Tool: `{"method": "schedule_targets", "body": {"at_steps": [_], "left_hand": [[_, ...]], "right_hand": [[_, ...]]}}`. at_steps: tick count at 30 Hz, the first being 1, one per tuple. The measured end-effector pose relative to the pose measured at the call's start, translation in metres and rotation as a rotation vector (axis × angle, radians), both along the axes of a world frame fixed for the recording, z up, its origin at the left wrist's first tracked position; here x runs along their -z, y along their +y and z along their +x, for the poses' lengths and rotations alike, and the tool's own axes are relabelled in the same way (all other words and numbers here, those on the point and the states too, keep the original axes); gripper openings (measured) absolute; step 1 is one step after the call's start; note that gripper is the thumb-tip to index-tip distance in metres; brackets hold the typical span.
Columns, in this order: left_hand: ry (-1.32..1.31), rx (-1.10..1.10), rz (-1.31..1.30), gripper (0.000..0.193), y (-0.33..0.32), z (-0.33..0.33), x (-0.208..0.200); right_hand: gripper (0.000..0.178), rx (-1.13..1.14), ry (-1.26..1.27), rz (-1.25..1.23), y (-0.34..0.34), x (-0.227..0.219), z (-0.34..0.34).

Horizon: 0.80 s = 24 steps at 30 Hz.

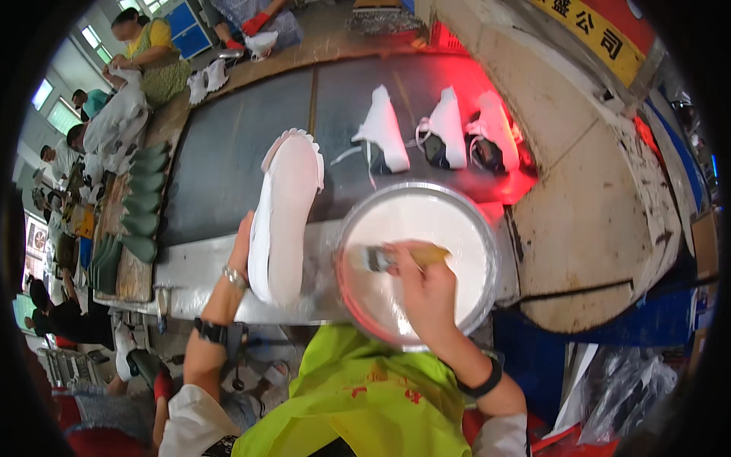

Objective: Applying glue or primer to the bottom of shoe soles using a brush on a manufacturing line.

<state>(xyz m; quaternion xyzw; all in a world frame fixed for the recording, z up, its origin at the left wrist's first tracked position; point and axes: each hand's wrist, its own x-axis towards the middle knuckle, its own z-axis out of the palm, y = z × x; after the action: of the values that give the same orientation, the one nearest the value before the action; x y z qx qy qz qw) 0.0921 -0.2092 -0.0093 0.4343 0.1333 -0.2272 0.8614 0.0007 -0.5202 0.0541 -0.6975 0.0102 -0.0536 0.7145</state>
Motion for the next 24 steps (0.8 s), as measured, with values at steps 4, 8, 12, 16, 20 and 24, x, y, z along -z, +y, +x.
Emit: {"method": "schedule_targets", "body": {"at_steps": [4,8,12,16,20,24], "left_hand": [[0.04,-0.078,0.306,0.068,0.02,0.152,0.072],[0.189,-0.363,0.774,0.095,-0.001,0.26,0.124],[0.13,-0.345,1.308,0.092,-0.04,0.304,0.136],[0.023,-0.102,1.591,0.084,-0.037,0.311,0.101],[-0.274,-0.029,1.654,0.071,-0.007,0.267,0.104],[-0.488,0.105,1.375,0.053,-0.001,0.139,0.063]], "right_hand": [[0.017,0.178,0.089,0.048,-0.033,-0.005,0.0],[0.019,0.296,0.117,-0.019,-0.063,-0.006,0.004],[0.023,0.391,0.148,-0.012,-0.074,0.004,0.012],[0.025,0.4,0.13,0.003,-0.07,0.004,0.022],[0.029,0.33,0.142,0.072,-0.052,0.0,0.009],[0.037,0.32,0.176,0.172,-0.03,-0.002,-0.005]]}}
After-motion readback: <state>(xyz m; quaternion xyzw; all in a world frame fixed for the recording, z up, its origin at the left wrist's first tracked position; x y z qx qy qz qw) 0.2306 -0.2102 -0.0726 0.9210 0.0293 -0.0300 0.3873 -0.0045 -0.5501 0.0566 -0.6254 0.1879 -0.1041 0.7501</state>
